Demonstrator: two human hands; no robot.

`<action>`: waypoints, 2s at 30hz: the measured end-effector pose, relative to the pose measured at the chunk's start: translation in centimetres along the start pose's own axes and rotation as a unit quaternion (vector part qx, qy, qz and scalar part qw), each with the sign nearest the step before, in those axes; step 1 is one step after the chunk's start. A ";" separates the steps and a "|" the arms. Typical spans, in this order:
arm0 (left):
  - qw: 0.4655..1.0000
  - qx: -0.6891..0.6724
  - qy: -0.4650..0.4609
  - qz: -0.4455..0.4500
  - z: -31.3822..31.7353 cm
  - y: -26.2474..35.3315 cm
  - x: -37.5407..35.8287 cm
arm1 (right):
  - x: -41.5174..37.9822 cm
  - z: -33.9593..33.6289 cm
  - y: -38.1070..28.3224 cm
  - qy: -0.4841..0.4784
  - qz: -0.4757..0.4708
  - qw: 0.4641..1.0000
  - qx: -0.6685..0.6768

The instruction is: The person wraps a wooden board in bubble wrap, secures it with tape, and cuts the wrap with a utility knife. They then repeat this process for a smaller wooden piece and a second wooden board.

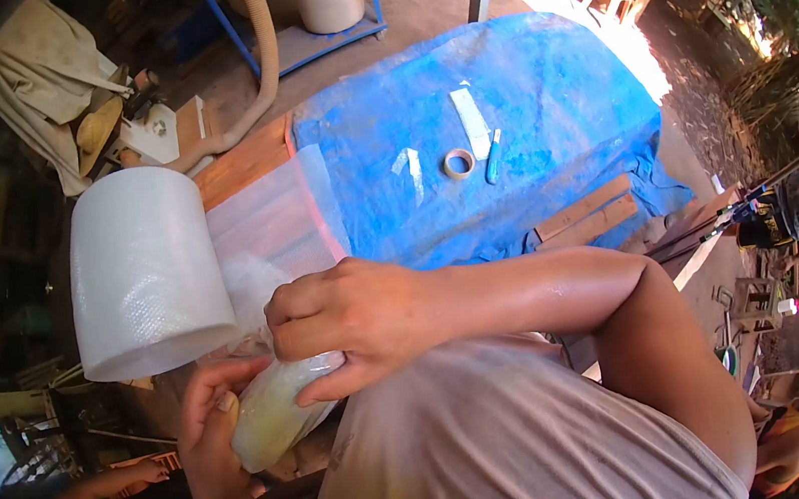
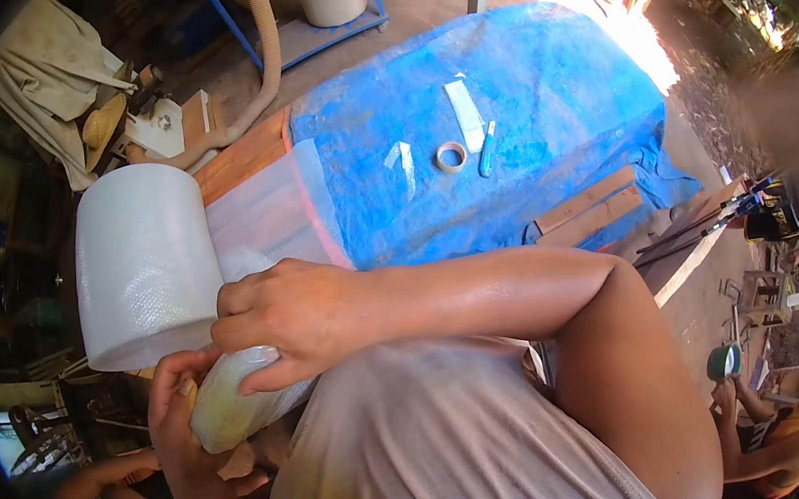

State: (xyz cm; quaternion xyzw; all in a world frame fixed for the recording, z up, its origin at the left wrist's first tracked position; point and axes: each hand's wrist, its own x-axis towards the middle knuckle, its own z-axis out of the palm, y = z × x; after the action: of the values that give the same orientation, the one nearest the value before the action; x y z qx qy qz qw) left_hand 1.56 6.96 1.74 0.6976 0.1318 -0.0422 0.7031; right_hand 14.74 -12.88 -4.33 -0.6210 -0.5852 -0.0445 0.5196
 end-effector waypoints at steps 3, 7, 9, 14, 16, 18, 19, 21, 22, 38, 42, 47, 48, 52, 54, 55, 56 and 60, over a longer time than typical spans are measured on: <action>0.998 0.019 0.014 0.061 -1.2 -0.6 0.2 | 0.7 0.9 0.3 0.010 -0.001 1.000 0.010; 0.975 0.110 0.033 0.193 -3.6 -1.9 0.5 | 1.5 1.0 0.4 0.015 -0.008 1.000 0.013; 0.956 0.145 0.052 0.252 -3.6 -1.9 1.0 | 1.6 0.7 0.7 0.009 -0.004 1.000 0.029; 0.900 0.161 0.067 0.401 -3.3 -3.1 2.7 | 1.4 -1.0 2.8 -0.027 -0.014 0.998 0.059; 0.910 0.144 0.081 0.381 -3.5 -3.6 2.4 | 1.4 -1.8 3.8 -0.021 -0.036 0.997 0.057; 0.896 0.184 0.138 0.379 -3.8 -4.8 2.5 | 1.2 -1.8 4.8 -0.009 -0.042 0.997 0.064; 0.903 0.151 0.153 0.371 -3.7 -5.3 2.5 | 1.2 -2.2 5.3 0.001 -0.047 0.997 0.061; 0.913 0.127 0.119 0.368 -2.3 -5.8 3.0 | 1.1 -3.1 6.2 -0.018 -0.044 0.995 0.092; 0.915 0.130 0.125 0.362 -0.8 -6.2 3.4 | 1.2 -3.7 6.7 -0.030 -0.037 0.993 0.108; 0.866 -0.004 0.238 0.439 9.4 -7.8 5.8 | -25.5 -1.1 39.0 0.156 0.407 0.896 -0.082; 0.873 -0.032 0.224 0.433 10.0 -7.0 7.3 | -38.1 -4.9 46.5 -0.057 0.515 0.775 -0.360; 0.881 -0.066 0.200 0.424 10.1 -6.3 9.3 | -40.5 -6.1 50.9 -0.222 0.607 0.707 -0.287; 0.890 -0.049 0.179 0.417 9.9 -6.2 9.3 | -40.2 -5.9 51.6 -0.257 0.645 0.688 -0.210; 0.881 -0.023 0.235 0.410 10.3 -6.1 10.6 | -35.5 -6.7 49.2 0.034 0.382 0.923 -0.013; 0.875 -0.007 0.241 0.420 10.6 -6.0 11.7 | -28.1 -10.1 43.0 0.083 0.251 0.964 -0.001; 0.879 0.000 0.225 0.419 10.8 -5.8 12.5 | -25.0 -12.0 40.1 0.100 0.199 0.975 0.014; 0.883 0.006 0.210 0.420 11.0 -5.7 13.3 | -22.8 -13.7 37.8 0.104 0.185 0.977 0.010; 0.875 -0.011 0.222 0.430 11.7 -5.5 15.5 | -16.0 -18.1 29.9 0.100 0.032 0.994 0.017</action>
State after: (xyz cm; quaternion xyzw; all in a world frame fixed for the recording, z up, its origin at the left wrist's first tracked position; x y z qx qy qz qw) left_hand 16.60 -2.88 -7.42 0.6689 -0.0283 0.4220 0.6113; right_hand 42.89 -29.70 -24.44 -0.6229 -0.5106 -0.0795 0.5873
